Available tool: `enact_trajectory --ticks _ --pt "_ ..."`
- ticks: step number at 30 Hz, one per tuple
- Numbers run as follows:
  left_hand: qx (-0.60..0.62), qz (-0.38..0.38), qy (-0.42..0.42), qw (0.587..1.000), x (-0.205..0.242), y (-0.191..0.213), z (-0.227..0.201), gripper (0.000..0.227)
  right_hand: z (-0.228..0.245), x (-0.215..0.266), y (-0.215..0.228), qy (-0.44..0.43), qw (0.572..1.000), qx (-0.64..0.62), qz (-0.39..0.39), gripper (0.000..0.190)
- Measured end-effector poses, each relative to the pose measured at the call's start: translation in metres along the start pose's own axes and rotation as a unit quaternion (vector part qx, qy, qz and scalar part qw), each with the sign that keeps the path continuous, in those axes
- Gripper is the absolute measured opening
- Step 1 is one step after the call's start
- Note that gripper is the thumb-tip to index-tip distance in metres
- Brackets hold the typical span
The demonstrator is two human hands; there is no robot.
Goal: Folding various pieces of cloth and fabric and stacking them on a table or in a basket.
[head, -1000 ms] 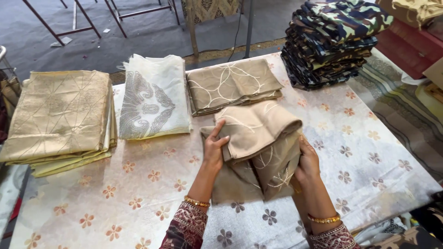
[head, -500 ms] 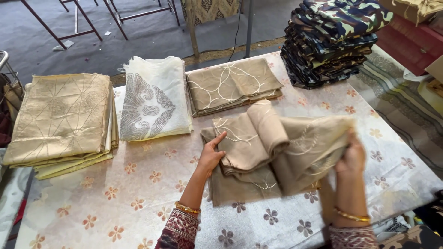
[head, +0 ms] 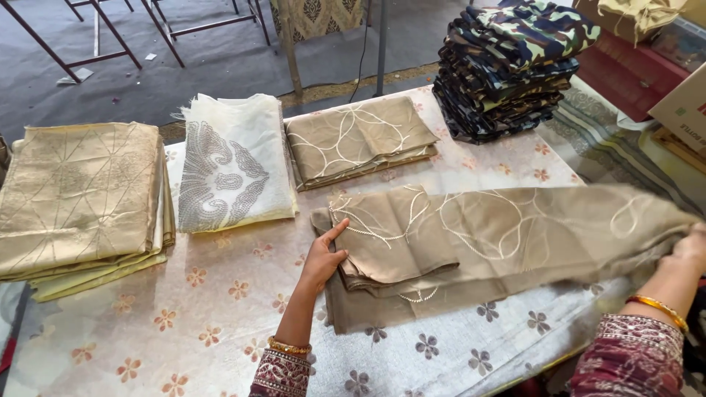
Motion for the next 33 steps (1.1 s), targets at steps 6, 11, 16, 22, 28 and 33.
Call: enact_trajectory --ticks 6,11,16,22,28,33 --pt "0.005 -0.002 0.016 1.000 0.009 -0.008 -0.034 0.076 0.088 0.092 -0.030 0.362 0.846 0.363 -0.147 0.028" --pt "0.024 0.017 -0.059 0.998 0.004 -0.033 -0.096 0.077 0.090 0.269 -0.193 0.302 0.832 0.449 0.125 0.020" --pt "0.080 0.036 -0.124 0.988 0.012 -0.055 -0.156 0.076 0.072 0.502 -0.314 0.432 0.660 0.447 0.422 0.037" --pt "0.127 0.099 -0.123 0.979 0.026 -0.079 -0.171 0.077 0.068 0.663 -0.323 0.327 0.606 0.280 0.669 0.086" --pt "0.149 0.109 -0.094 0.978 0.037 -0.104 -0.163 0.078 0.050 0.687 -0.312 0.493 0.621 0.201 0.575 0.027" --pt "0.239 0.200 -0.145 0.939 0.060 -0.145 -0.190 0.078 0.035 0.699 -0.304 0.462 0.595 0.193 0.629 0.015"
Point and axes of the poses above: each hand's wrist, its own x-axis away from the middle knuckle, its own y-axis out of the back of the hand, z = x × y, the point moved 8 cm from there along -x, towards the middle knuckle, and after that the axes turned 11 degrees about -z, right-handed, at the moved point
